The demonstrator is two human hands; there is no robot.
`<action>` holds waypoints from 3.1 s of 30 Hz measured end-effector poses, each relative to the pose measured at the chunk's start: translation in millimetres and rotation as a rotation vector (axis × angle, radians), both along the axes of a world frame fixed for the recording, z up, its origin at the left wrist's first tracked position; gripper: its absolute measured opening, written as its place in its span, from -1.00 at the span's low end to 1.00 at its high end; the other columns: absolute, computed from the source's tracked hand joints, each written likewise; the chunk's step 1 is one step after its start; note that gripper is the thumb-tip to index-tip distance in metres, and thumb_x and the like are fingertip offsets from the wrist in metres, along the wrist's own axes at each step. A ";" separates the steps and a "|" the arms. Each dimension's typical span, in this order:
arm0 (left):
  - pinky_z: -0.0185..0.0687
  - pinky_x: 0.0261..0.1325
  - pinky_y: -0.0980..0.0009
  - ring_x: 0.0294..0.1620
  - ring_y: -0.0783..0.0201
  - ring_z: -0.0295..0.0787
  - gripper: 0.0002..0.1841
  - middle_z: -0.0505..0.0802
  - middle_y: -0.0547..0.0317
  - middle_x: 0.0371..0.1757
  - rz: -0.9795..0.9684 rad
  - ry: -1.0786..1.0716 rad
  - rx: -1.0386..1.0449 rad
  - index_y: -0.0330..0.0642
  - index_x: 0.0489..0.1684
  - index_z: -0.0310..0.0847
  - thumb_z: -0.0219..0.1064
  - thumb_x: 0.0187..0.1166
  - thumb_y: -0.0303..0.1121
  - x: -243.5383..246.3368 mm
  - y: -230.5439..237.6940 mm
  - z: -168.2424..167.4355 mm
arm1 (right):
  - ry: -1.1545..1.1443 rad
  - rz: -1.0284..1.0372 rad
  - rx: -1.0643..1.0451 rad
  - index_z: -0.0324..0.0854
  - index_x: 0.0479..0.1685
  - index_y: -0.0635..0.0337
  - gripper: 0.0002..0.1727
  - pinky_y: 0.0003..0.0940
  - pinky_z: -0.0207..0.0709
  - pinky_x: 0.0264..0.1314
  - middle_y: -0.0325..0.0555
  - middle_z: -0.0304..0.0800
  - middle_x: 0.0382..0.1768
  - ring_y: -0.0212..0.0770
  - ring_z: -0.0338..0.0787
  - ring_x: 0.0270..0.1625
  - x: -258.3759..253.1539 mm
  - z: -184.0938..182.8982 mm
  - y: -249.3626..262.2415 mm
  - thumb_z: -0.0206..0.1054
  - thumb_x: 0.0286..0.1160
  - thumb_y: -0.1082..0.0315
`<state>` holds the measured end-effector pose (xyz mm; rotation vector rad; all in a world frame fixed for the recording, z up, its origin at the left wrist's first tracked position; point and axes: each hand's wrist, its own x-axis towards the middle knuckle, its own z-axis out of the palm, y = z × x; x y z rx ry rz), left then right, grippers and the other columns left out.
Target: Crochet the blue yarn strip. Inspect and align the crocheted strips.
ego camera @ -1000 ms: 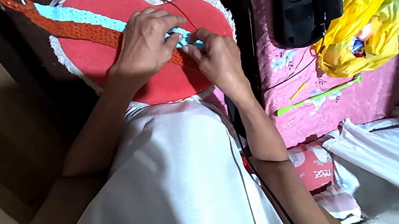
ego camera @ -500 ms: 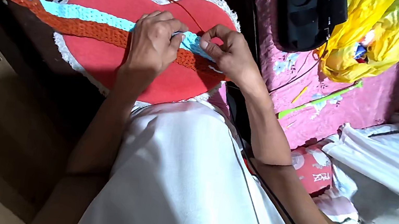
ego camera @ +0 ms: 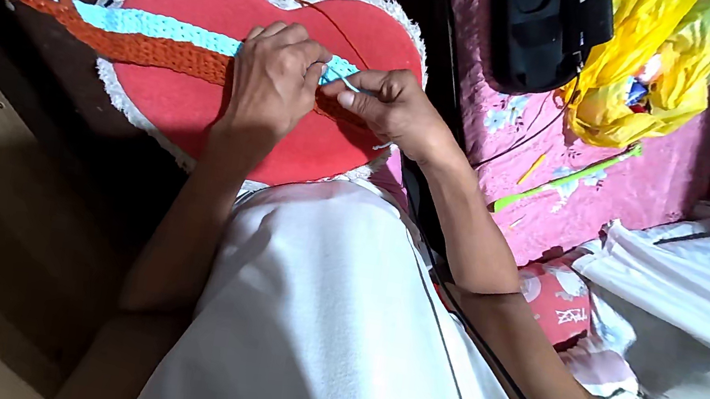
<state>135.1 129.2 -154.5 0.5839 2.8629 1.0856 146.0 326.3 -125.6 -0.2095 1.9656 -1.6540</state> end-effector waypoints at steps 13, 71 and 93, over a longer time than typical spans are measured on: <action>0.53 0.25 -0.16 0.13 -0.19 0.80 -0.72 0.89 -0.20 0.00 0.076 -0.158 -0.074 -0.30 0.02 0.83 0.15 0.66 -0.47 11.5 -6.3 34.7 | 0.171 -0.326 0.190 0.80 0.19 0.24 -0.67 -0.30 0.67 0.04 -0.11 0.92 -0.05 -0.37 0.84 -0.09 -3.5 -22.0 -43.6 0.10 0.76 0.42; 0.84 -0.19 0.47 -0.24 0.40 0.91 -0.95 0.92 0.35 -0.17 0.125 -0.380 0.955 -0.09 -0.07 0.45 0.13 0.75 -0.47 -0.7 -9.7 -7.6 | -0.176 -0.115 -0.156 0.55 0.13 0.31 -0.78 -0.60 0.48 -0.49 -0.25 0.72 -0.41 -0.49 0.57 -0.55 -4.0 -9.6 3.4 0.13 0.61 0.56; 0.61 -0.12 0.68 -0.23 0.58 0.70 -0.81 0.80 0.12 -0.15 0.100 -0.212 0.392 -0.30 -0.14 0.72 0.28 0.66 -0.35 13.9 -8.0 11.3 | -0.163 -0.424 -0.151 0.61 -0.03 0.32 -0.86 -0.65 0.12 -0.80 -0.28 0.53 -0.58 -0.55 0.21 -0.79 -4.3 -15.6 -43.9 0.13 0.73 0.49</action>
